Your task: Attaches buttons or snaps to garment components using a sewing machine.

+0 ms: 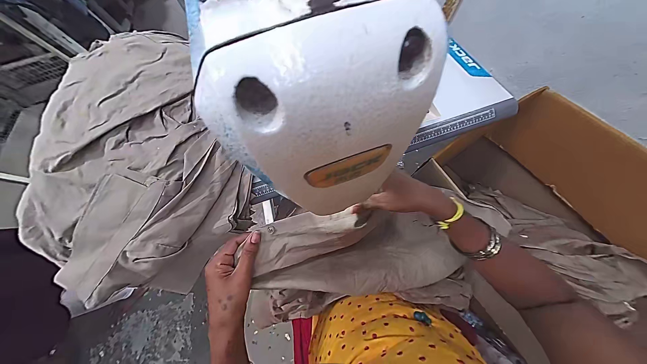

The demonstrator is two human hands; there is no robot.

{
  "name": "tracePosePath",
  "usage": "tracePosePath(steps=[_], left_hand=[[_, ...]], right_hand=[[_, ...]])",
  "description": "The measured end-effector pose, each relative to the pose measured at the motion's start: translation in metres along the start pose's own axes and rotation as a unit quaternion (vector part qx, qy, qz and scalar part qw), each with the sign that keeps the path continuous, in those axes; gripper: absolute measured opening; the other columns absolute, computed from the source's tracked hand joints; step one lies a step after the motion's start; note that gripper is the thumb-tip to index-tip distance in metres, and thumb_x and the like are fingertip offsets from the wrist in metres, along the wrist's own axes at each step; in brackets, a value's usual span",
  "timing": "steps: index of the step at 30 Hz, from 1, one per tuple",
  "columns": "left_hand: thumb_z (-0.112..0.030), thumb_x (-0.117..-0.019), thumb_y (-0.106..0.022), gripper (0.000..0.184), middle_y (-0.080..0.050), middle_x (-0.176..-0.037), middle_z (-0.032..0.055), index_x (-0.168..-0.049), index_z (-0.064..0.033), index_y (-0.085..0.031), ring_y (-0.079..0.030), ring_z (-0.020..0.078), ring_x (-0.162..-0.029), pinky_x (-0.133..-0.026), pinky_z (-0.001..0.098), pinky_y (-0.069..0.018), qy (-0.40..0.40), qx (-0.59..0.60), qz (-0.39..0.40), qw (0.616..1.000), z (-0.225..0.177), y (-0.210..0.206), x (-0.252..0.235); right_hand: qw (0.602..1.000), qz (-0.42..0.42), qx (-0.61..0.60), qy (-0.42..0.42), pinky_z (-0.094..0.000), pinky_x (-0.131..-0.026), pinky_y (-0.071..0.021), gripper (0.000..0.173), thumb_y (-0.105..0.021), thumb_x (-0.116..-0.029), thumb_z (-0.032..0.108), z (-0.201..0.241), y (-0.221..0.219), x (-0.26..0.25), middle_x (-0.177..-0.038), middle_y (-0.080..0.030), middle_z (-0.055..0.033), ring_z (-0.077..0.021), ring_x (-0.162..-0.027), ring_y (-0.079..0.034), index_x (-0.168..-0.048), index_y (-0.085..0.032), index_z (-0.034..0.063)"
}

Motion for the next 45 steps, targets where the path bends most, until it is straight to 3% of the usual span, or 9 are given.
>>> tracePosePath(steps=[10, 14, 17, 20, 25, 29, 34, 39, 45], left_hand=[[-0.024, -0.0986, -0.061, 0.020, -0.067, -0.078, -0.0102, -0.095, -0.0069, -0.072, -0.059, -0.0093, -0.066, -0.061, 0.0095, -0.0484, -0.010, -0.020, 0.021, 1.000, -0.006, -0.022, -0.024], [-0.039, -0.0987, -0.057, 0.036, -0.067, -0.075, 0.0003, -0.093, -0.0072, -0.074, -0.059, 0.0060, -0.064, -0.061, 0.0302, -0.0465, -0.085, -0.202, -0.004, 0.976, -0.003, -0.028, -0.021], [-0.032, -0.1026, -0.050, 0.042, -0.070, -0.113, 0.0239, -0.117, 0.0013, -0.072, -0.066, 0.0419, -0.109, -0.094, 0.0606, -0.0487, -0.180, -0.231, 0.052, 0.955, -0.016, -0.054, -0.017], [-0.039, -0.1072, -0.040, 0.056, -0.061, -0.133, 0.0190, -0.135, 0.0069, -0.056, -0.057, 0.0169, -0.127, -0.108, 0.0331, -0.0450, -0.124, -0.091, 0.141, 0.978, -0.029, -0.086, -0.016], [-0.027, -0.1041, -0.040, 0.054, -0.058, -0.130, 0.0174, -0.143, 0.0107, -0.040, -0.056, 0.0035, -0.117, -0.101, 0.0196, -0.0457, 0.040, 0.050, 0.144, 0.987, -0.037, -0.112, -0.015], [-0.024, -0.1022, -0.045, 0.051, -0.060, -0.119, 0.0107, -0.139, 0.0109, -0.041, -0.059, -0.0033, -0.105, -0.091, 0.0128, -0.0489, 0.051, 0.092, 0.098, 0.990, -0.034, -0.115, -0.011], [-0.017, -0.1001, -0.049, 0.043, -0.060, -0.103, 0.0011, -0.133, 0.0095, -0.041, -0.061, -0.0084, -0.090, -0.081, 0.0095, -0.0514, 0.067, 0.135, 0.084, 0.985, -0.035, -0.115, -0.013], [-0.020, -0.0981, -0.051, 0.040, -0.059, -0.102, 0.0025, -0.127, 0.0076, -0.045, -0.060, -0.0048, -0.091, -0.082, 0.0136, -0.0512, 0.066, 0.095, 0.086, 0.990, -0.031, -0.115, -0.021], [-0.035, -0.1034, -0.052, 0.039, -0.044, -0.055, -0.0089, -0.073, -0.0117, -0.057, -0.041, -0.0046, -0.048, -0.045, 0.0151, -0.0348, -0.123, -0.046, 0.208, 0.969, -0.073, -0.096, 0.014]], right_hand=[[0.993, -0.102, 0.057, 0.010, -0.0155, -0.055, -0.0449, 0.019, -0.070, -0.0918, 0.012, -0.022, 0.035, 0.013, -0.071, -0.054, 0.0079, 0.0024, -0.059, -0.051, -0.100, -0.053, 0.0103], [0.927, -0.134, 0.325, -0.132, -0.0501, -0.051, -0.0453, 0.028, -0.073, -0.0951, 0.034, -0.059, 0.091, 0.032, -0.062, -0.056, -0.0071, -0.0278, -0.055, -0.056, -0.105, -0.067, 0.0085], [0.863, -0.210, 0.422, -0.181, -0.0615, -0.069, -0.0499, 0.020, -0.067, -0.1003, 0.025, -0.063, 0.112, 0.035, -0.087, -0.070, -0.0186, -0.0409, -0.083, -0.069, -0.103, -0.072, 0.0052], [0.863, -0.255, 0.432, -0.060, -0.0554, -0.082, -0.0542, 0.020, -0.067, -0.0997, 0.019, -0.055, 0.103, 0.010, -0.103, -0.068, -0.0207, -0.0399, -0.097, -0.067, -0.109, -0.074, 0.0031], [0.845, -0.207, 0.493, -0.030, -0.0534, -0.081, -0.0523, 0.026, -0.073, -0.0941, 0.024, -0.079, 0.096, -0.022, -0.107, -0.065, -0.0218, -0.0418, -0.102, -0.063, -0.108, -0.074, 0.0015], [0.866, -0.277, 0.415, 0.027, -0.0484, -0.085, -0.0555, 0.016, -0.069, -0.0969, 0.017, -0.071, 0.099, -0.001, -0.102, -0.069, -0.0174, -0.0350, -0.100, -0.067, -0.097, -0.074, 0.0024], [0.928, -0.310, 0.207, -0.021, -0.0299, -0.063, -0.0537, 0.010, -0.067, -0.0970, 0.006, -0.044, 0.100, 0.037, -0.088, -0.069, -0.0089, -0.0139, -0.068, -0.062, -0.106, -0.070, 0.0037], [0.948, -0.279, 0.152, -0.013, -0.0220, -0.067, -0.0552, 0.009, -0.070, -0.0962, 0.012, -0.026, 0.095, 0.026, -0.089, -0.072, -0.0022, -0.0043, -0.071, -0.064, -0.103, -0.072, 0.0055], [0.836, -0.235, 0.385, 0.314, -0.0322, -0.064, -0.0555, 0.018, -0.063, -0.0980, 0.015, 0.046, 0.001, 0.023, -0.076, -0.069, -0.0089, -0.0201, -0.073, -0.068, -0.085, -0.069, 0.0051]])
Point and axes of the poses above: each hand's wrist, its own x-axis away from the middle knuckle, its own y-axis out of the back of the hand, z = x × y, the point moved 6 cm from there along -x, towards the middle knuckle
